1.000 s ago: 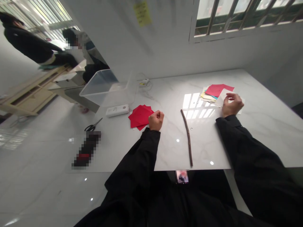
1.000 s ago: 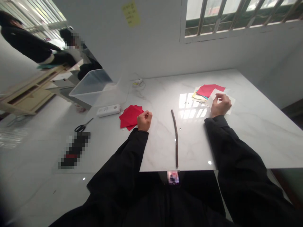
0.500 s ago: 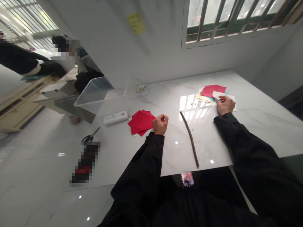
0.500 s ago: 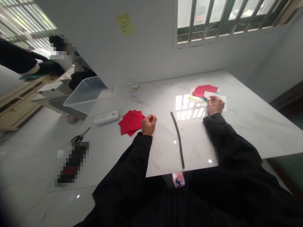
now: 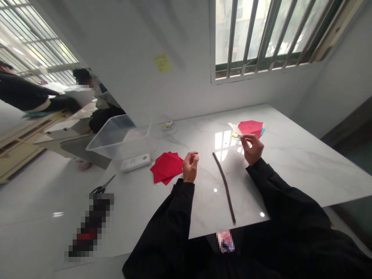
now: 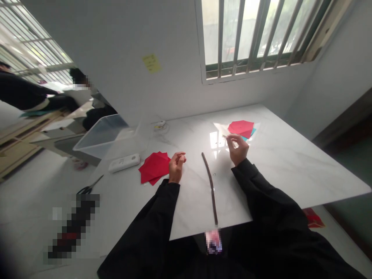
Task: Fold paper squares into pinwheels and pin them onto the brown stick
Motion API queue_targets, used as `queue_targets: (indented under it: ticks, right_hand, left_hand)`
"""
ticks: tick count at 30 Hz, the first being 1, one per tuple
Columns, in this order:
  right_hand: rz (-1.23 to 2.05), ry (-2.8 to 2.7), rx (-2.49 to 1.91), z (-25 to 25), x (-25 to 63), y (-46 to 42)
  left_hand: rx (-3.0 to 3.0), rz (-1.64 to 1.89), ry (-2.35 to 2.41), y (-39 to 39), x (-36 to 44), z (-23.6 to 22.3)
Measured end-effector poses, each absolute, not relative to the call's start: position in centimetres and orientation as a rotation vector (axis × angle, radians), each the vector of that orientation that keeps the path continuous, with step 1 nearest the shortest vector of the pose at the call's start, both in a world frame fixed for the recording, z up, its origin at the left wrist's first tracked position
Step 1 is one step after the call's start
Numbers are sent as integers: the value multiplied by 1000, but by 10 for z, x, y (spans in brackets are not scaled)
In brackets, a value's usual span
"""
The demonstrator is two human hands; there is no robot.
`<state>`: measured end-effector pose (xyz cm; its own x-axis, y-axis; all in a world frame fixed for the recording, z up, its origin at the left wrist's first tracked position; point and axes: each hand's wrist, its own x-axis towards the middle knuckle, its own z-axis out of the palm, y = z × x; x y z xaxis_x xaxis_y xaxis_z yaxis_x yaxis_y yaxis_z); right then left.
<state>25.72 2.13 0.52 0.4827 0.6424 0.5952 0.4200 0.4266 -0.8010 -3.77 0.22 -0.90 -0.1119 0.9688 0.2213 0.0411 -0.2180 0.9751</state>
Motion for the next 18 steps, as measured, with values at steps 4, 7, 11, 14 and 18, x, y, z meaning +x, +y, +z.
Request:
queue_targets:
  ticks: [4,7,11,14,18]
  right_hand:
    - [896,-933,-1044,-5,224,14]
    - [1153,-863,-997,-16,219,16]
    - [1217,-858,-1028,-24,218,18]
    - [1263,-824,-1030,-25,216,20]
    - [1274,-842,-1015,-28,214,25]
  left_hand:
    - [908,1382,950,5,-26,-9]
    - [889,1241,876,3,-22,-9]
    - [965,1138,766,3,-23,-9]
    - [858,1079,703,7,-24,-7]
    - [833,1060,722,13,-21,-9]
